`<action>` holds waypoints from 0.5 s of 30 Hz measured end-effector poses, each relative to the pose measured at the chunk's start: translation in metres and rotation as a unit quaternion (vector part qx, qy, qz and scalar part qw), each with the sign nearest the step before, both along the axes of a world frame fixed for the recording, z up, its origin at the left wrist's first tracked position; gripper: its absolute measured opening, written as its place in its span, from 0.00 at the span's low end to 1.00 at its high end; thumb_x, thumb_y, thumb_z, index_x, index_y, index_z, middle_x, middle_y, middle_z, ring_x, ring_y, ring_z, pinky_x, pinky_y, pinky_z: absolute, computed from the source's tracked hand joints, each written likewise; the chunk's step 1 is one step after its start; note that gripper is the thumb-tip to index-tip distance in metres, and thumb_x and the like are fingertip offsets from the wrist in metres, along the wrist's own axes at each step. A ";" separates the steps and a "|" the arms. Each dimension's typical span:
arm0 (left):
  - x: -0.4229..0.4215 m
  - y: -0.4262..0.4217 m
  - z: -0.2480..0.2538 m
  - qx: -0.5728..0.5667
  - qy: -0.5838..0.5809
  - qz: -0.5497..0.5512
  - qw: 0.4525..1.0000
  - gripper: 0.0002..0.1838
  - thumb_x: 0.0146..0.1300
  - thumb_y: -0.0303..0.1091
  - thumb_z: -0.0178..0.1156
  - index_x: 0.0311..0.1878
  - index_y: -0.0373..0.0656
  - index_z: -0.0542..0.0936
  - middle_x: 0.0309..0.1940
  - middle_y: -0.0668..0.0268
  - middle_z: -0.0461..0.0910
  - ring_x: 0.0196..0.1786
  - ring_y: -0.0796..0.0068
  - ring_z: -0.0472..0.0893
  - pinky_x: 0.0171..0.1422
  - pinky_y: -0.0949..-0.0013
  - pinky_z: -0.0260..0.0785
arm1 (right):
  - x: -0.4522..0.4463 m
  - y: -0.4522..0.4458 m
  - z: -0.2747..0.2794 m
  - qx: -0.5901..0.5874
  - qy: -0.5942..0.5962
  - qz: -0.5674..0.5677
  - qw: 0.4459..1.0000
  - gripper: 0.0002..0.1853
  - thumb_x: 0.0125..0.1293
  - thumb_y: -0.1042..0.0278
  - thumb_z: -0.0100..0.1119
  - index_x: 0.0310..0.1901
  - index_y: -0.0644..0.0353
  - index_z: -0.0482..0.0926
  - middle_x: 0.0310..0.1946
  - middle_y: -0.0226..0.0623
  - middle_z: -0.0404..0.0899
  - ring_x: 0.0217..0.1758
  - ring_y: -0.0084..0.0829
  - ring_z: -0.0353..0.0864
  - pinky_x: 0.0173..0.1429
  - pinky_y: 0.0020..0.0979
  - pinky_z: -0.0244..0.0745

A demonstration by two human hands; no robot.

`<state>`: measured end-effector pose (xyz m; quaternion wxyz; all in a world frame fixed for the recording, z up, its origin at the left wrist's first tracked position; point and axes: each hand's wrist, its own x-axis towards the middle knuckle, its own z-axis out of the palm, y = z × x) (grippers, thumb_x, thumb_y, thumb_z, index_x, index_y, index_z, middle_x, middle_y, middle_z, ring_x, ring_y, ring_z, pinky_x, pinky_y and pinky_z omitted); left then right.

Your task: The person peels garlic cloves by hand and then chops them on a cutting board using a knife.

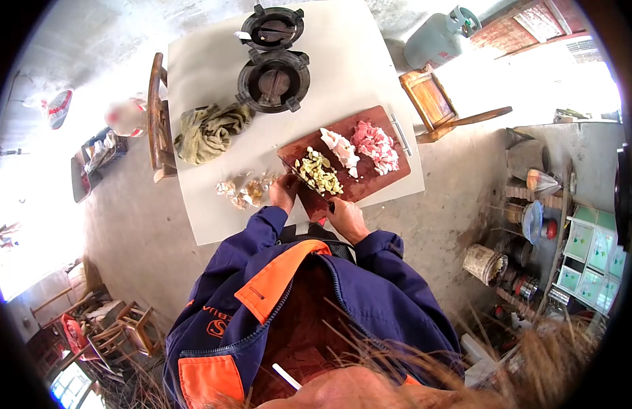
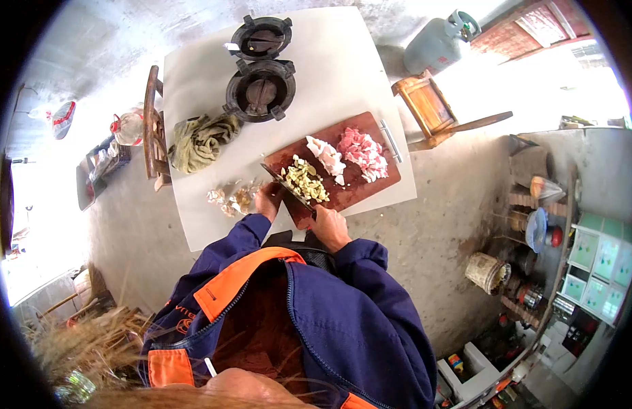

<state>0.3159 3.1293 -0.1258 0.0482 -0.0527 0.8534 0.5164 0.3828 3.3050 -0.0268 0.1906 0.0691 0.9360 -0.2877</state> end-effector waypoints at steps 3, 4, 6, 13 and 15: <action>-0.002 0.002 0.001 0.014 -0.007 0.003 1.000 0.06 0.50 0.33 0.61 0.29 0.41 0.80 0.26 0.57 0.79 0.31 0.56 0.79 0.35 0.61 0.71 | -0.002 0.001 0.001 -0.004 -0.004 0.007 1.000 0.14 0.55 0.61 0.54 0.38 0.62 0.76 0.27 0.52 0.78 0.32 0.51 0.78 0.36 0.46 0.72; -0.003 0.002 0.001 -0.042 -0.018 -0.011 0.999 0.07 0.50 0.34 0.60 0.30 0.41 0.80 0.26 0.56 0.79 0.32 0.55 0.79 0.35 0.61 0.71 | -0.003 -0.001 0.003 -0.002 -0.008 0.020 1.000 0.13 0.55 0.62 0.54 0.37 0.62 0.76 0.26 0.52 0.78 0.32 0.51 0.78 0.36 0.46 0.72; -0.004 0.003 0.001 -0.098 -0.030 -0.025 0.994 0.07 0.50 0.34 0.60 0.31 0.41 0.80 0.27 0.55 0.79 0.32 0.53 0.79 0.35 0.60 0.71 | -0.006 -0.003 0.004 0.001 -0.011 0.032 0.999 0.13 0.55 0.62 0.54 0.37 0.62 0.76 0.26 0.52 0.78 0.32 0.51 0.78 0.35 0.47 0.71; -0.006 0.004 0.001 -0.118 -0.017 -0.047 0.992 0.07 0.50 0.33 0.58 0.31 0.42 0.80 0.28 0.55 0.79 0.33 0.52 0.79 0.37 0.58 0.70 | -0.011 -0.011 -0.012 0.012 -0.019 0.012 1.000 0.11 0.54 0.63 0.56 0.32 0.62 0.73 0.26 0.52 0.77 0.33 0.52 0.78 0.37 0.47 0.71; -0.006 0.004 0.009 -0.166 -0.022 -0.054 0.984 0.07 0.50 0.33 0.58 0.31 0.42 0.80 0.28 0.55 0.79 0.33 0.52 0.79 0.37 0.58 0.70 | -0.009 -0.013 -0.013 0.007 -0.008 0.007 1.000 0.11 0.54 0.63 0.56 0.32 0.62 0.73 0.26 0.52 0.77 0.33 0.52 0.78 0.37 0.47 0.72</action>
